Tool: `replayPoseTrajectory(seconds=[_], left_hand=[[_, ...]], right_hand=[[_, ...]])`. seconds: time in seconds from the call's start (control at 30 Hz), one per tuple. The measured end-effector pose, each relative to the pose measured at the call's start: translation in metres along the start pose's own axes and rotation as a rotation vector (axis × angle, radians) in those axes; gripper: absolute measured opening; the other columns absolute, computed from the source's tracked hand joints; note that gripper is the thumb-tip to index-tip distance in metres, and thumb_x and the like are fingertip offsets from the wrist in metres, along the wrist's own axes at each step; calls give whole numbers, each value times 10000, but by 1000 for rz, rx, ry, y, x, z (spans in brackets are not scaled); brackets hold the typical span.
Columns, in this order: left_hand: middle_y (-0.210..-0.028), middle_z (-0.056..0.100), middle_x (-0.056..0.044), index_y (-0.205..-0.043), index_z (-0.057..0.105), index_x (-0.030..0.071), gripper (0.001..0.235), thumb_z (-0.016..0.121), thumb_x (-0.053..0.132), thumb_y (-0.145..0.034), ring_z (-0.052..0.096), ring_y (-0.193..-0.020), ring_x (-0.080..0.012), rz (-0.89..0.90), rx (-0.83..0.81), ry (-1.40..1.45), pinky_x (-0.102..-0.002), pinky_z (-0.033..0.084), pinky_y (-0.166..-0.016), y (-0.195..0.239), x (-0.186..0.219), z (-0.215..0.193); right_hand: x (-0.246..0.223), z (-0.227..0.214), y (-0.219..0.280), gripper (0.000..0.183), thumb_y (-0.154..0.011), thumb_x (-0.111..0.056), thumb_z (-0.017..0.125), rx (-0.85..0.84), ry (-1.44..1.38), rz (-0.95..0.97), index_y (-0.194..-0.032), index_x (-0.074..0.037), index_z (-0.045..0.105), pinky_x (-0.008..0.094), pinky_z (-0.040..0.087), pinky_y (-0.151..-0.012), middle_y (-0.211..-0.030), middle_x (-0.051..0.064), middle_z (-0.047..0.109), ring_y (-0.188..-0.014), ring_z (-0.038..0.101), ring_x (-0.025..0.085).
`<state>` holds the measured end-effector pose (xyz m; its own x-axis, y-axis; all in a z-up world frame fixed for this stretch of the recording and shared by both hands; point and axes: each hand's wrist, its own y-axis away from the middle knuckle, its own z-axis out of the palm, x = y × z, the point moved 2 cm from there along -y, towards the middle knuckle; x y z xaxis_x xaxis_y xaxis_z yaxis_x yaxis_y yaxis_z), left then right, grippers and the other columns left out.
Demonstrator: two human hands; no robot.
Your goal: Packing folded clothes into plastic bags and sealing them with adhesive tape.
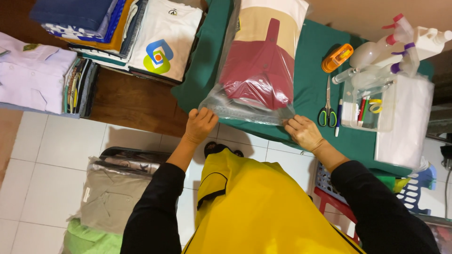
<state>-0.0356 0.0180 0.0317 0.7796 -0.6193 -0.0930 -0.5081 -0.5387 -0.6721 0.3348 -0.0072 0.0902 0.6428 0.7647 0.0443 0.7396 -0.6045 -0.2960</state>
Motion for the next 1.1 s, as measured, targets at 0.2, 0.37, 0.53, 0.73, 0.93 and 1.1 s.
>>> replayPoseTrajectory(seconds=[0.2,0.37,0.53,0.73,0.93,1.1], left_hand=[[-854,563,14,-1121,742,108,265,683,98,-862,553,-913,-148,-137,98,-83,-351,313,-886,-6,11,-6],[-815,544,-3,-1048,736,110,173,690,128,-882,553,-893,-171,-213,24,-50,-371,307,-868,-3,19,-1],[-832,563,-4,-1007,744,101,122,681,128,-905,550,-904,-177,-245,7,-40,-377,305,-875,-4,21,-1],[-874,587,0,-1023,738,106,179,655,156,-872,567,-940,-183,-215,-25,3,-396,324,-872,-5,13,-5],[-930,602,-28,-1011,735,101,143,686,122,-878,573,-948,-217,-163,-72,129,-415,387,-874,-16,-1,-7],[-963,644,-59,-968,730,53,138,720,65,-831,607,-999,-268,-134,-109,457,-409,460,-850,-20,-17,-1]], right_hand=[[2,-4,-2,268,-727,-66,695,-71,-21,-28,-994,-42,707,344,536,-768,-838,36,577,-842,589,213],[3,-5,-3,277,-727,-67,692,-65,-24,-36,-1003,-41,705,343,535,-769,-852,32,584,-850,589,211],[4,-3,-1,315,-717,-57,692,-53,-15,-30,-1031,-41,704,347,539,-784,-850,35,576,-858,591,212],[0,-3,1,237,-791,-25,767,45,-70,120,-1025,-49,737,349,520,-689,-835,39,600,-777,585,223],[-4,-2,10,248,-777,-11,800,199,-231,383,-1018,-56,768,374,535,-741,-930,58,675,-842,612,267],[-2,8,20,206,-816,-31,802,289,-313,538,-1016,-62,766,383,545,-830,-1002,93,703,-943,640,295]])
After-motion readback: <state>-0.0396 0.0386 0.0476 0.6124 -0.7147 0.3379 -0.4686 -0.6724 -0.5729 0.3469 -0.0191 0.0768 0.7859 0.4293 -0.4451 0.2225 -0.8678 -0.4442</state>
